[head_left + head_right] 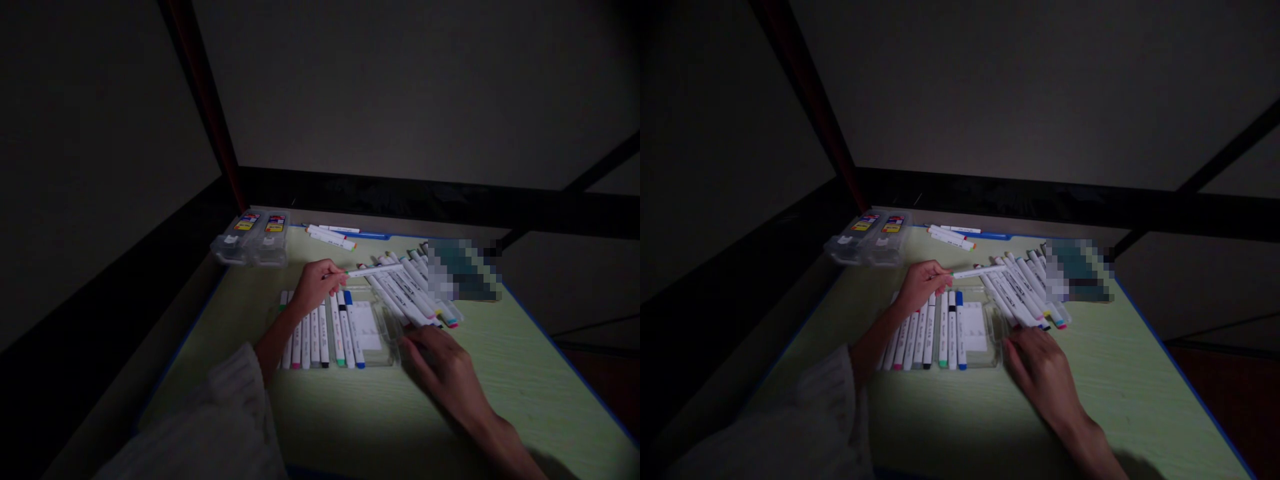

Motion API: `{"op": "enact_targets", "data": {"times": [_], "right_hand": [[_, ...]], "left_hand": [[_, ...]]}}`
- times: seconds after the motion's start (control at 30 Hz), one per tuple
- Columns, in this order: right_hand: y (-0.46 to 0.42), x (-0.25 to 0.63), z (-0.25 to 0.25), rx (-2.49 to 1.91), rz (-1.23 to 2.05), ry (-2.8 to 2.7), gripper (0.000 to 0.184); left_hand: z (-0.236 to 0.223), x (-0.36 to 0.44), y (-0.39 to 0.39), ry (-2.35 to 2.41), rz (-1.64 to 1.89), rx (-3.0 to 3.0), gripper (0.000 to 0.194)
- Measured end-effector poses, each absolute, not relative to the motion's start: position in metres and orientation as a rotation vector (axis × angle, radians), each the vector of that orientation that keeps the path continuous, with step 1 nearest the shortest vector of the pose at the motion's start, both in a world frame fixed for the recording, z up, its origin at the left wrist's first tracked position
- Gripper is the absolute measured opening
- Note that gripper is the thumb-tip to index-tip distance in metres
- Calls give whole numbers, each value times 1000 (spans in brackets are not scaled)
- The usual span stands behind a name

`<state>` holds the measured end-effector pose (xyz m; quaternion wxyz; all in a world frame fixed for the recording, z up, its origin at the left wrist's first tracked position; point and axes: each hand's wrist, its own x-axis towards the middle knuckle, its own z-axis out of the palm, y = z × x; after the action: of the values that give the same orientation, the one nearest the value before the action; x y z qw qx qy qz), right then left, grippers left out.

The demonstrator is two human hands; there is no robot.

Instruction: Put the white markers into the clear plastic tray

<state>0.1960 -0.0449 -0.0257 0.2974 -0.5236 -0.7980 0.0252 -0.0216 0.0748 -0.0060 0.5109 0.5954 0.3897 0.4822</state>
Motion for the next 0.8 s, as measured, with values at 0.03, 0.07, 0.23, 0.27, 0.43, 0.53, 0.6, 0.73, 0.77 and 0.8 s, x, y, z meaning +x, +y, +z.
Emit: {"op": "enact_targets", "data": {"times": [0.03, 0.07, 0.23, 0.27, 0.43, 0.53, 0.6, 0.73, 0.77, 0.8], "right_hand": [[-45, 196, -26, -1396, 81, -2079, 18], [-46, 196, -26, -1410, 94, -2033, 16], [-48, 195, -26, -1510, 150, -1804, 19], [-48, 195, -27, -1519, 164, -1761, 22], [-49, 193, -28, -1497, 311, -1595, 38], [-49, 193, -30, -1435, 464, -1495, 38], [-49, 193, -29, -1392, 550, -1453, 33], [-48, 192, -25, -1312, 699, -1410, 20], [-48, 192, -23, -1301, 726, -1395, 18], [-48, 191, -22, -1294, 750, -1381, 17]], "left_hand": [[-6, -21, 74, 921, 1131, 1432, 12], [-5, -20, 73, 905, 1102, 1432, 14], [-6, -18, 69, 835, 960, 1451, 17], [-7, -18, 69, 821, 934, 1452, 17], [-9, -18, 66, 745, 801, 1445, 24], [-9, -17, 64, 714, 717, 1448, 26], [-8, -16, 63, 704, 687, 1445, 27], [-7, -17, 63, 708, 674, 1444, 25], [-7, -17, 63, 714, 673, 1443, 25], [-7, -17, 64, 721, 672, 1442, 24]]}}
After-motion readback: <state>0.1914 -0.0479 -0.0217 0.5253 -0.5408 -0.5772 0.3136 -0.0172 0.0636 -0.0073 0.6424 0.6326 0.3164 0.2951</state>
